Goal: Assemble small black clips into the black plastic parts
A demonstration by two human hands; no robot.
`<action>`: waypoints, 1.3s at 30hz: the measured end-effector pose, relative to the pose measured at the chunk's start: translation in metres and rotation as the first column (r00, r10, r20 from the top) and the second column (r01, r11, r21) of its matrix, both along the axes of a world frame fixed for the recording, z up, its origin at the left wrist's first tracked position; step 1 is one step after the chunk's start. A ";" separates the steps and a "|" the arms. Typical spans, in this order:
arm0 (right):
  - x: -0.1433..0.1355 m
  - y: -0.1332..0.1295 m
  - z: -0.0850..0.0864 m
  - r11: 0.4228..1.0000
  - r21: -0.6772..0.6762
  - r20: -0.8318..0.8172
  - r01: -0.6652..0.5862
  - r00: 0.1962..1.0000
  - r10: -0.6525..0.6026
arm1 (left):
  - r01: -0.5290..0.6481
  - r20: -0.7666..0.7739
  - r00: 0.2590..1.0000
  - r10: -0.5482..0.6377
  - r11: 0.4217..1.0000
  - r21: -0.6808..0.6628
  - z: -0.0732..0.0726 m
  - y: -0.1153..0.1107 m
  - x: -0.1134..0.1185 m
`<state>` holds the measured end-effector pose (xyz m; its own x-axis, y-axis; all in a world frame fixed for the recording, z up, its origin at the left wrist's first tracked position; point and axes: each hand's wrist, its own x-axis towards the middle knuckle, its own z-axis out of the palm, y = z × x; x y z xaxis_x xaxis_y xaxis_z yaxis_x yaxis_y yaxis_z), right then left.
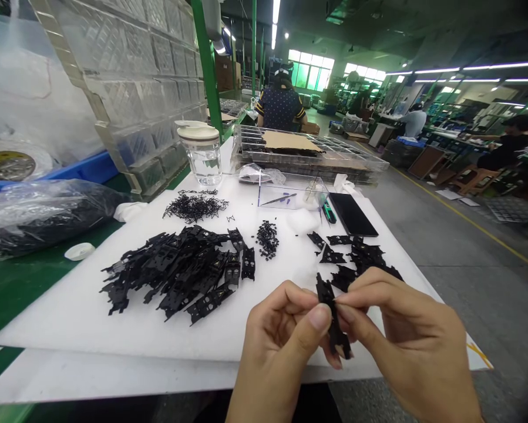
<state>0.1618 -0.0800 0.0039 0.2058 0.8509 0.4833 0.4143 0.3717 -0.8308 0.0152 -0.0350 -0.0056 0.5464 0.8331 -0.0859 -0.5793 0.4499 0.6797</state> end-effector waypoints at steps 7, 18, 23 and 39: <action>0.001 0.001 0.005 0.998 -0.021 -0.096 -0.055 0.994 0.052 | 0.026 0.027 0.999 -0.026 1.000 -0.003 0.000 -0.001 0.000; 0.002 -0.001 0.006 0.999 0.016 -0.110 -0.037 0.993 0.038 | 0.079 0.047 0.996 -0.077 0.996 -0.035 0.001 -0.001 -0.001; -0.001 -0.005 0.009 0.999 -0.010 -0.100 0.038 0.994 -0.039 | 0.080 0.100 0.993 -0.069 0.991 -0.109 0.005 -0.005 0.002; -0.015 -0.003 0.017 0.820 -0.446 -0.824 -0.360 0.523 -0.218 | 0.143 0.099 0.987 -0.127 0.974 -0.176 0.001 -0.002 0.000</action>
<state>0.1466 -0.0834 0.0211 0.1748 0.9085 -0.3797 -0.5591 -0.2258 -0.7977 0.0154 -0.0370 -0.0045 0.6649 0.7257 -0.1772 -0.5573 0.6398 0.5293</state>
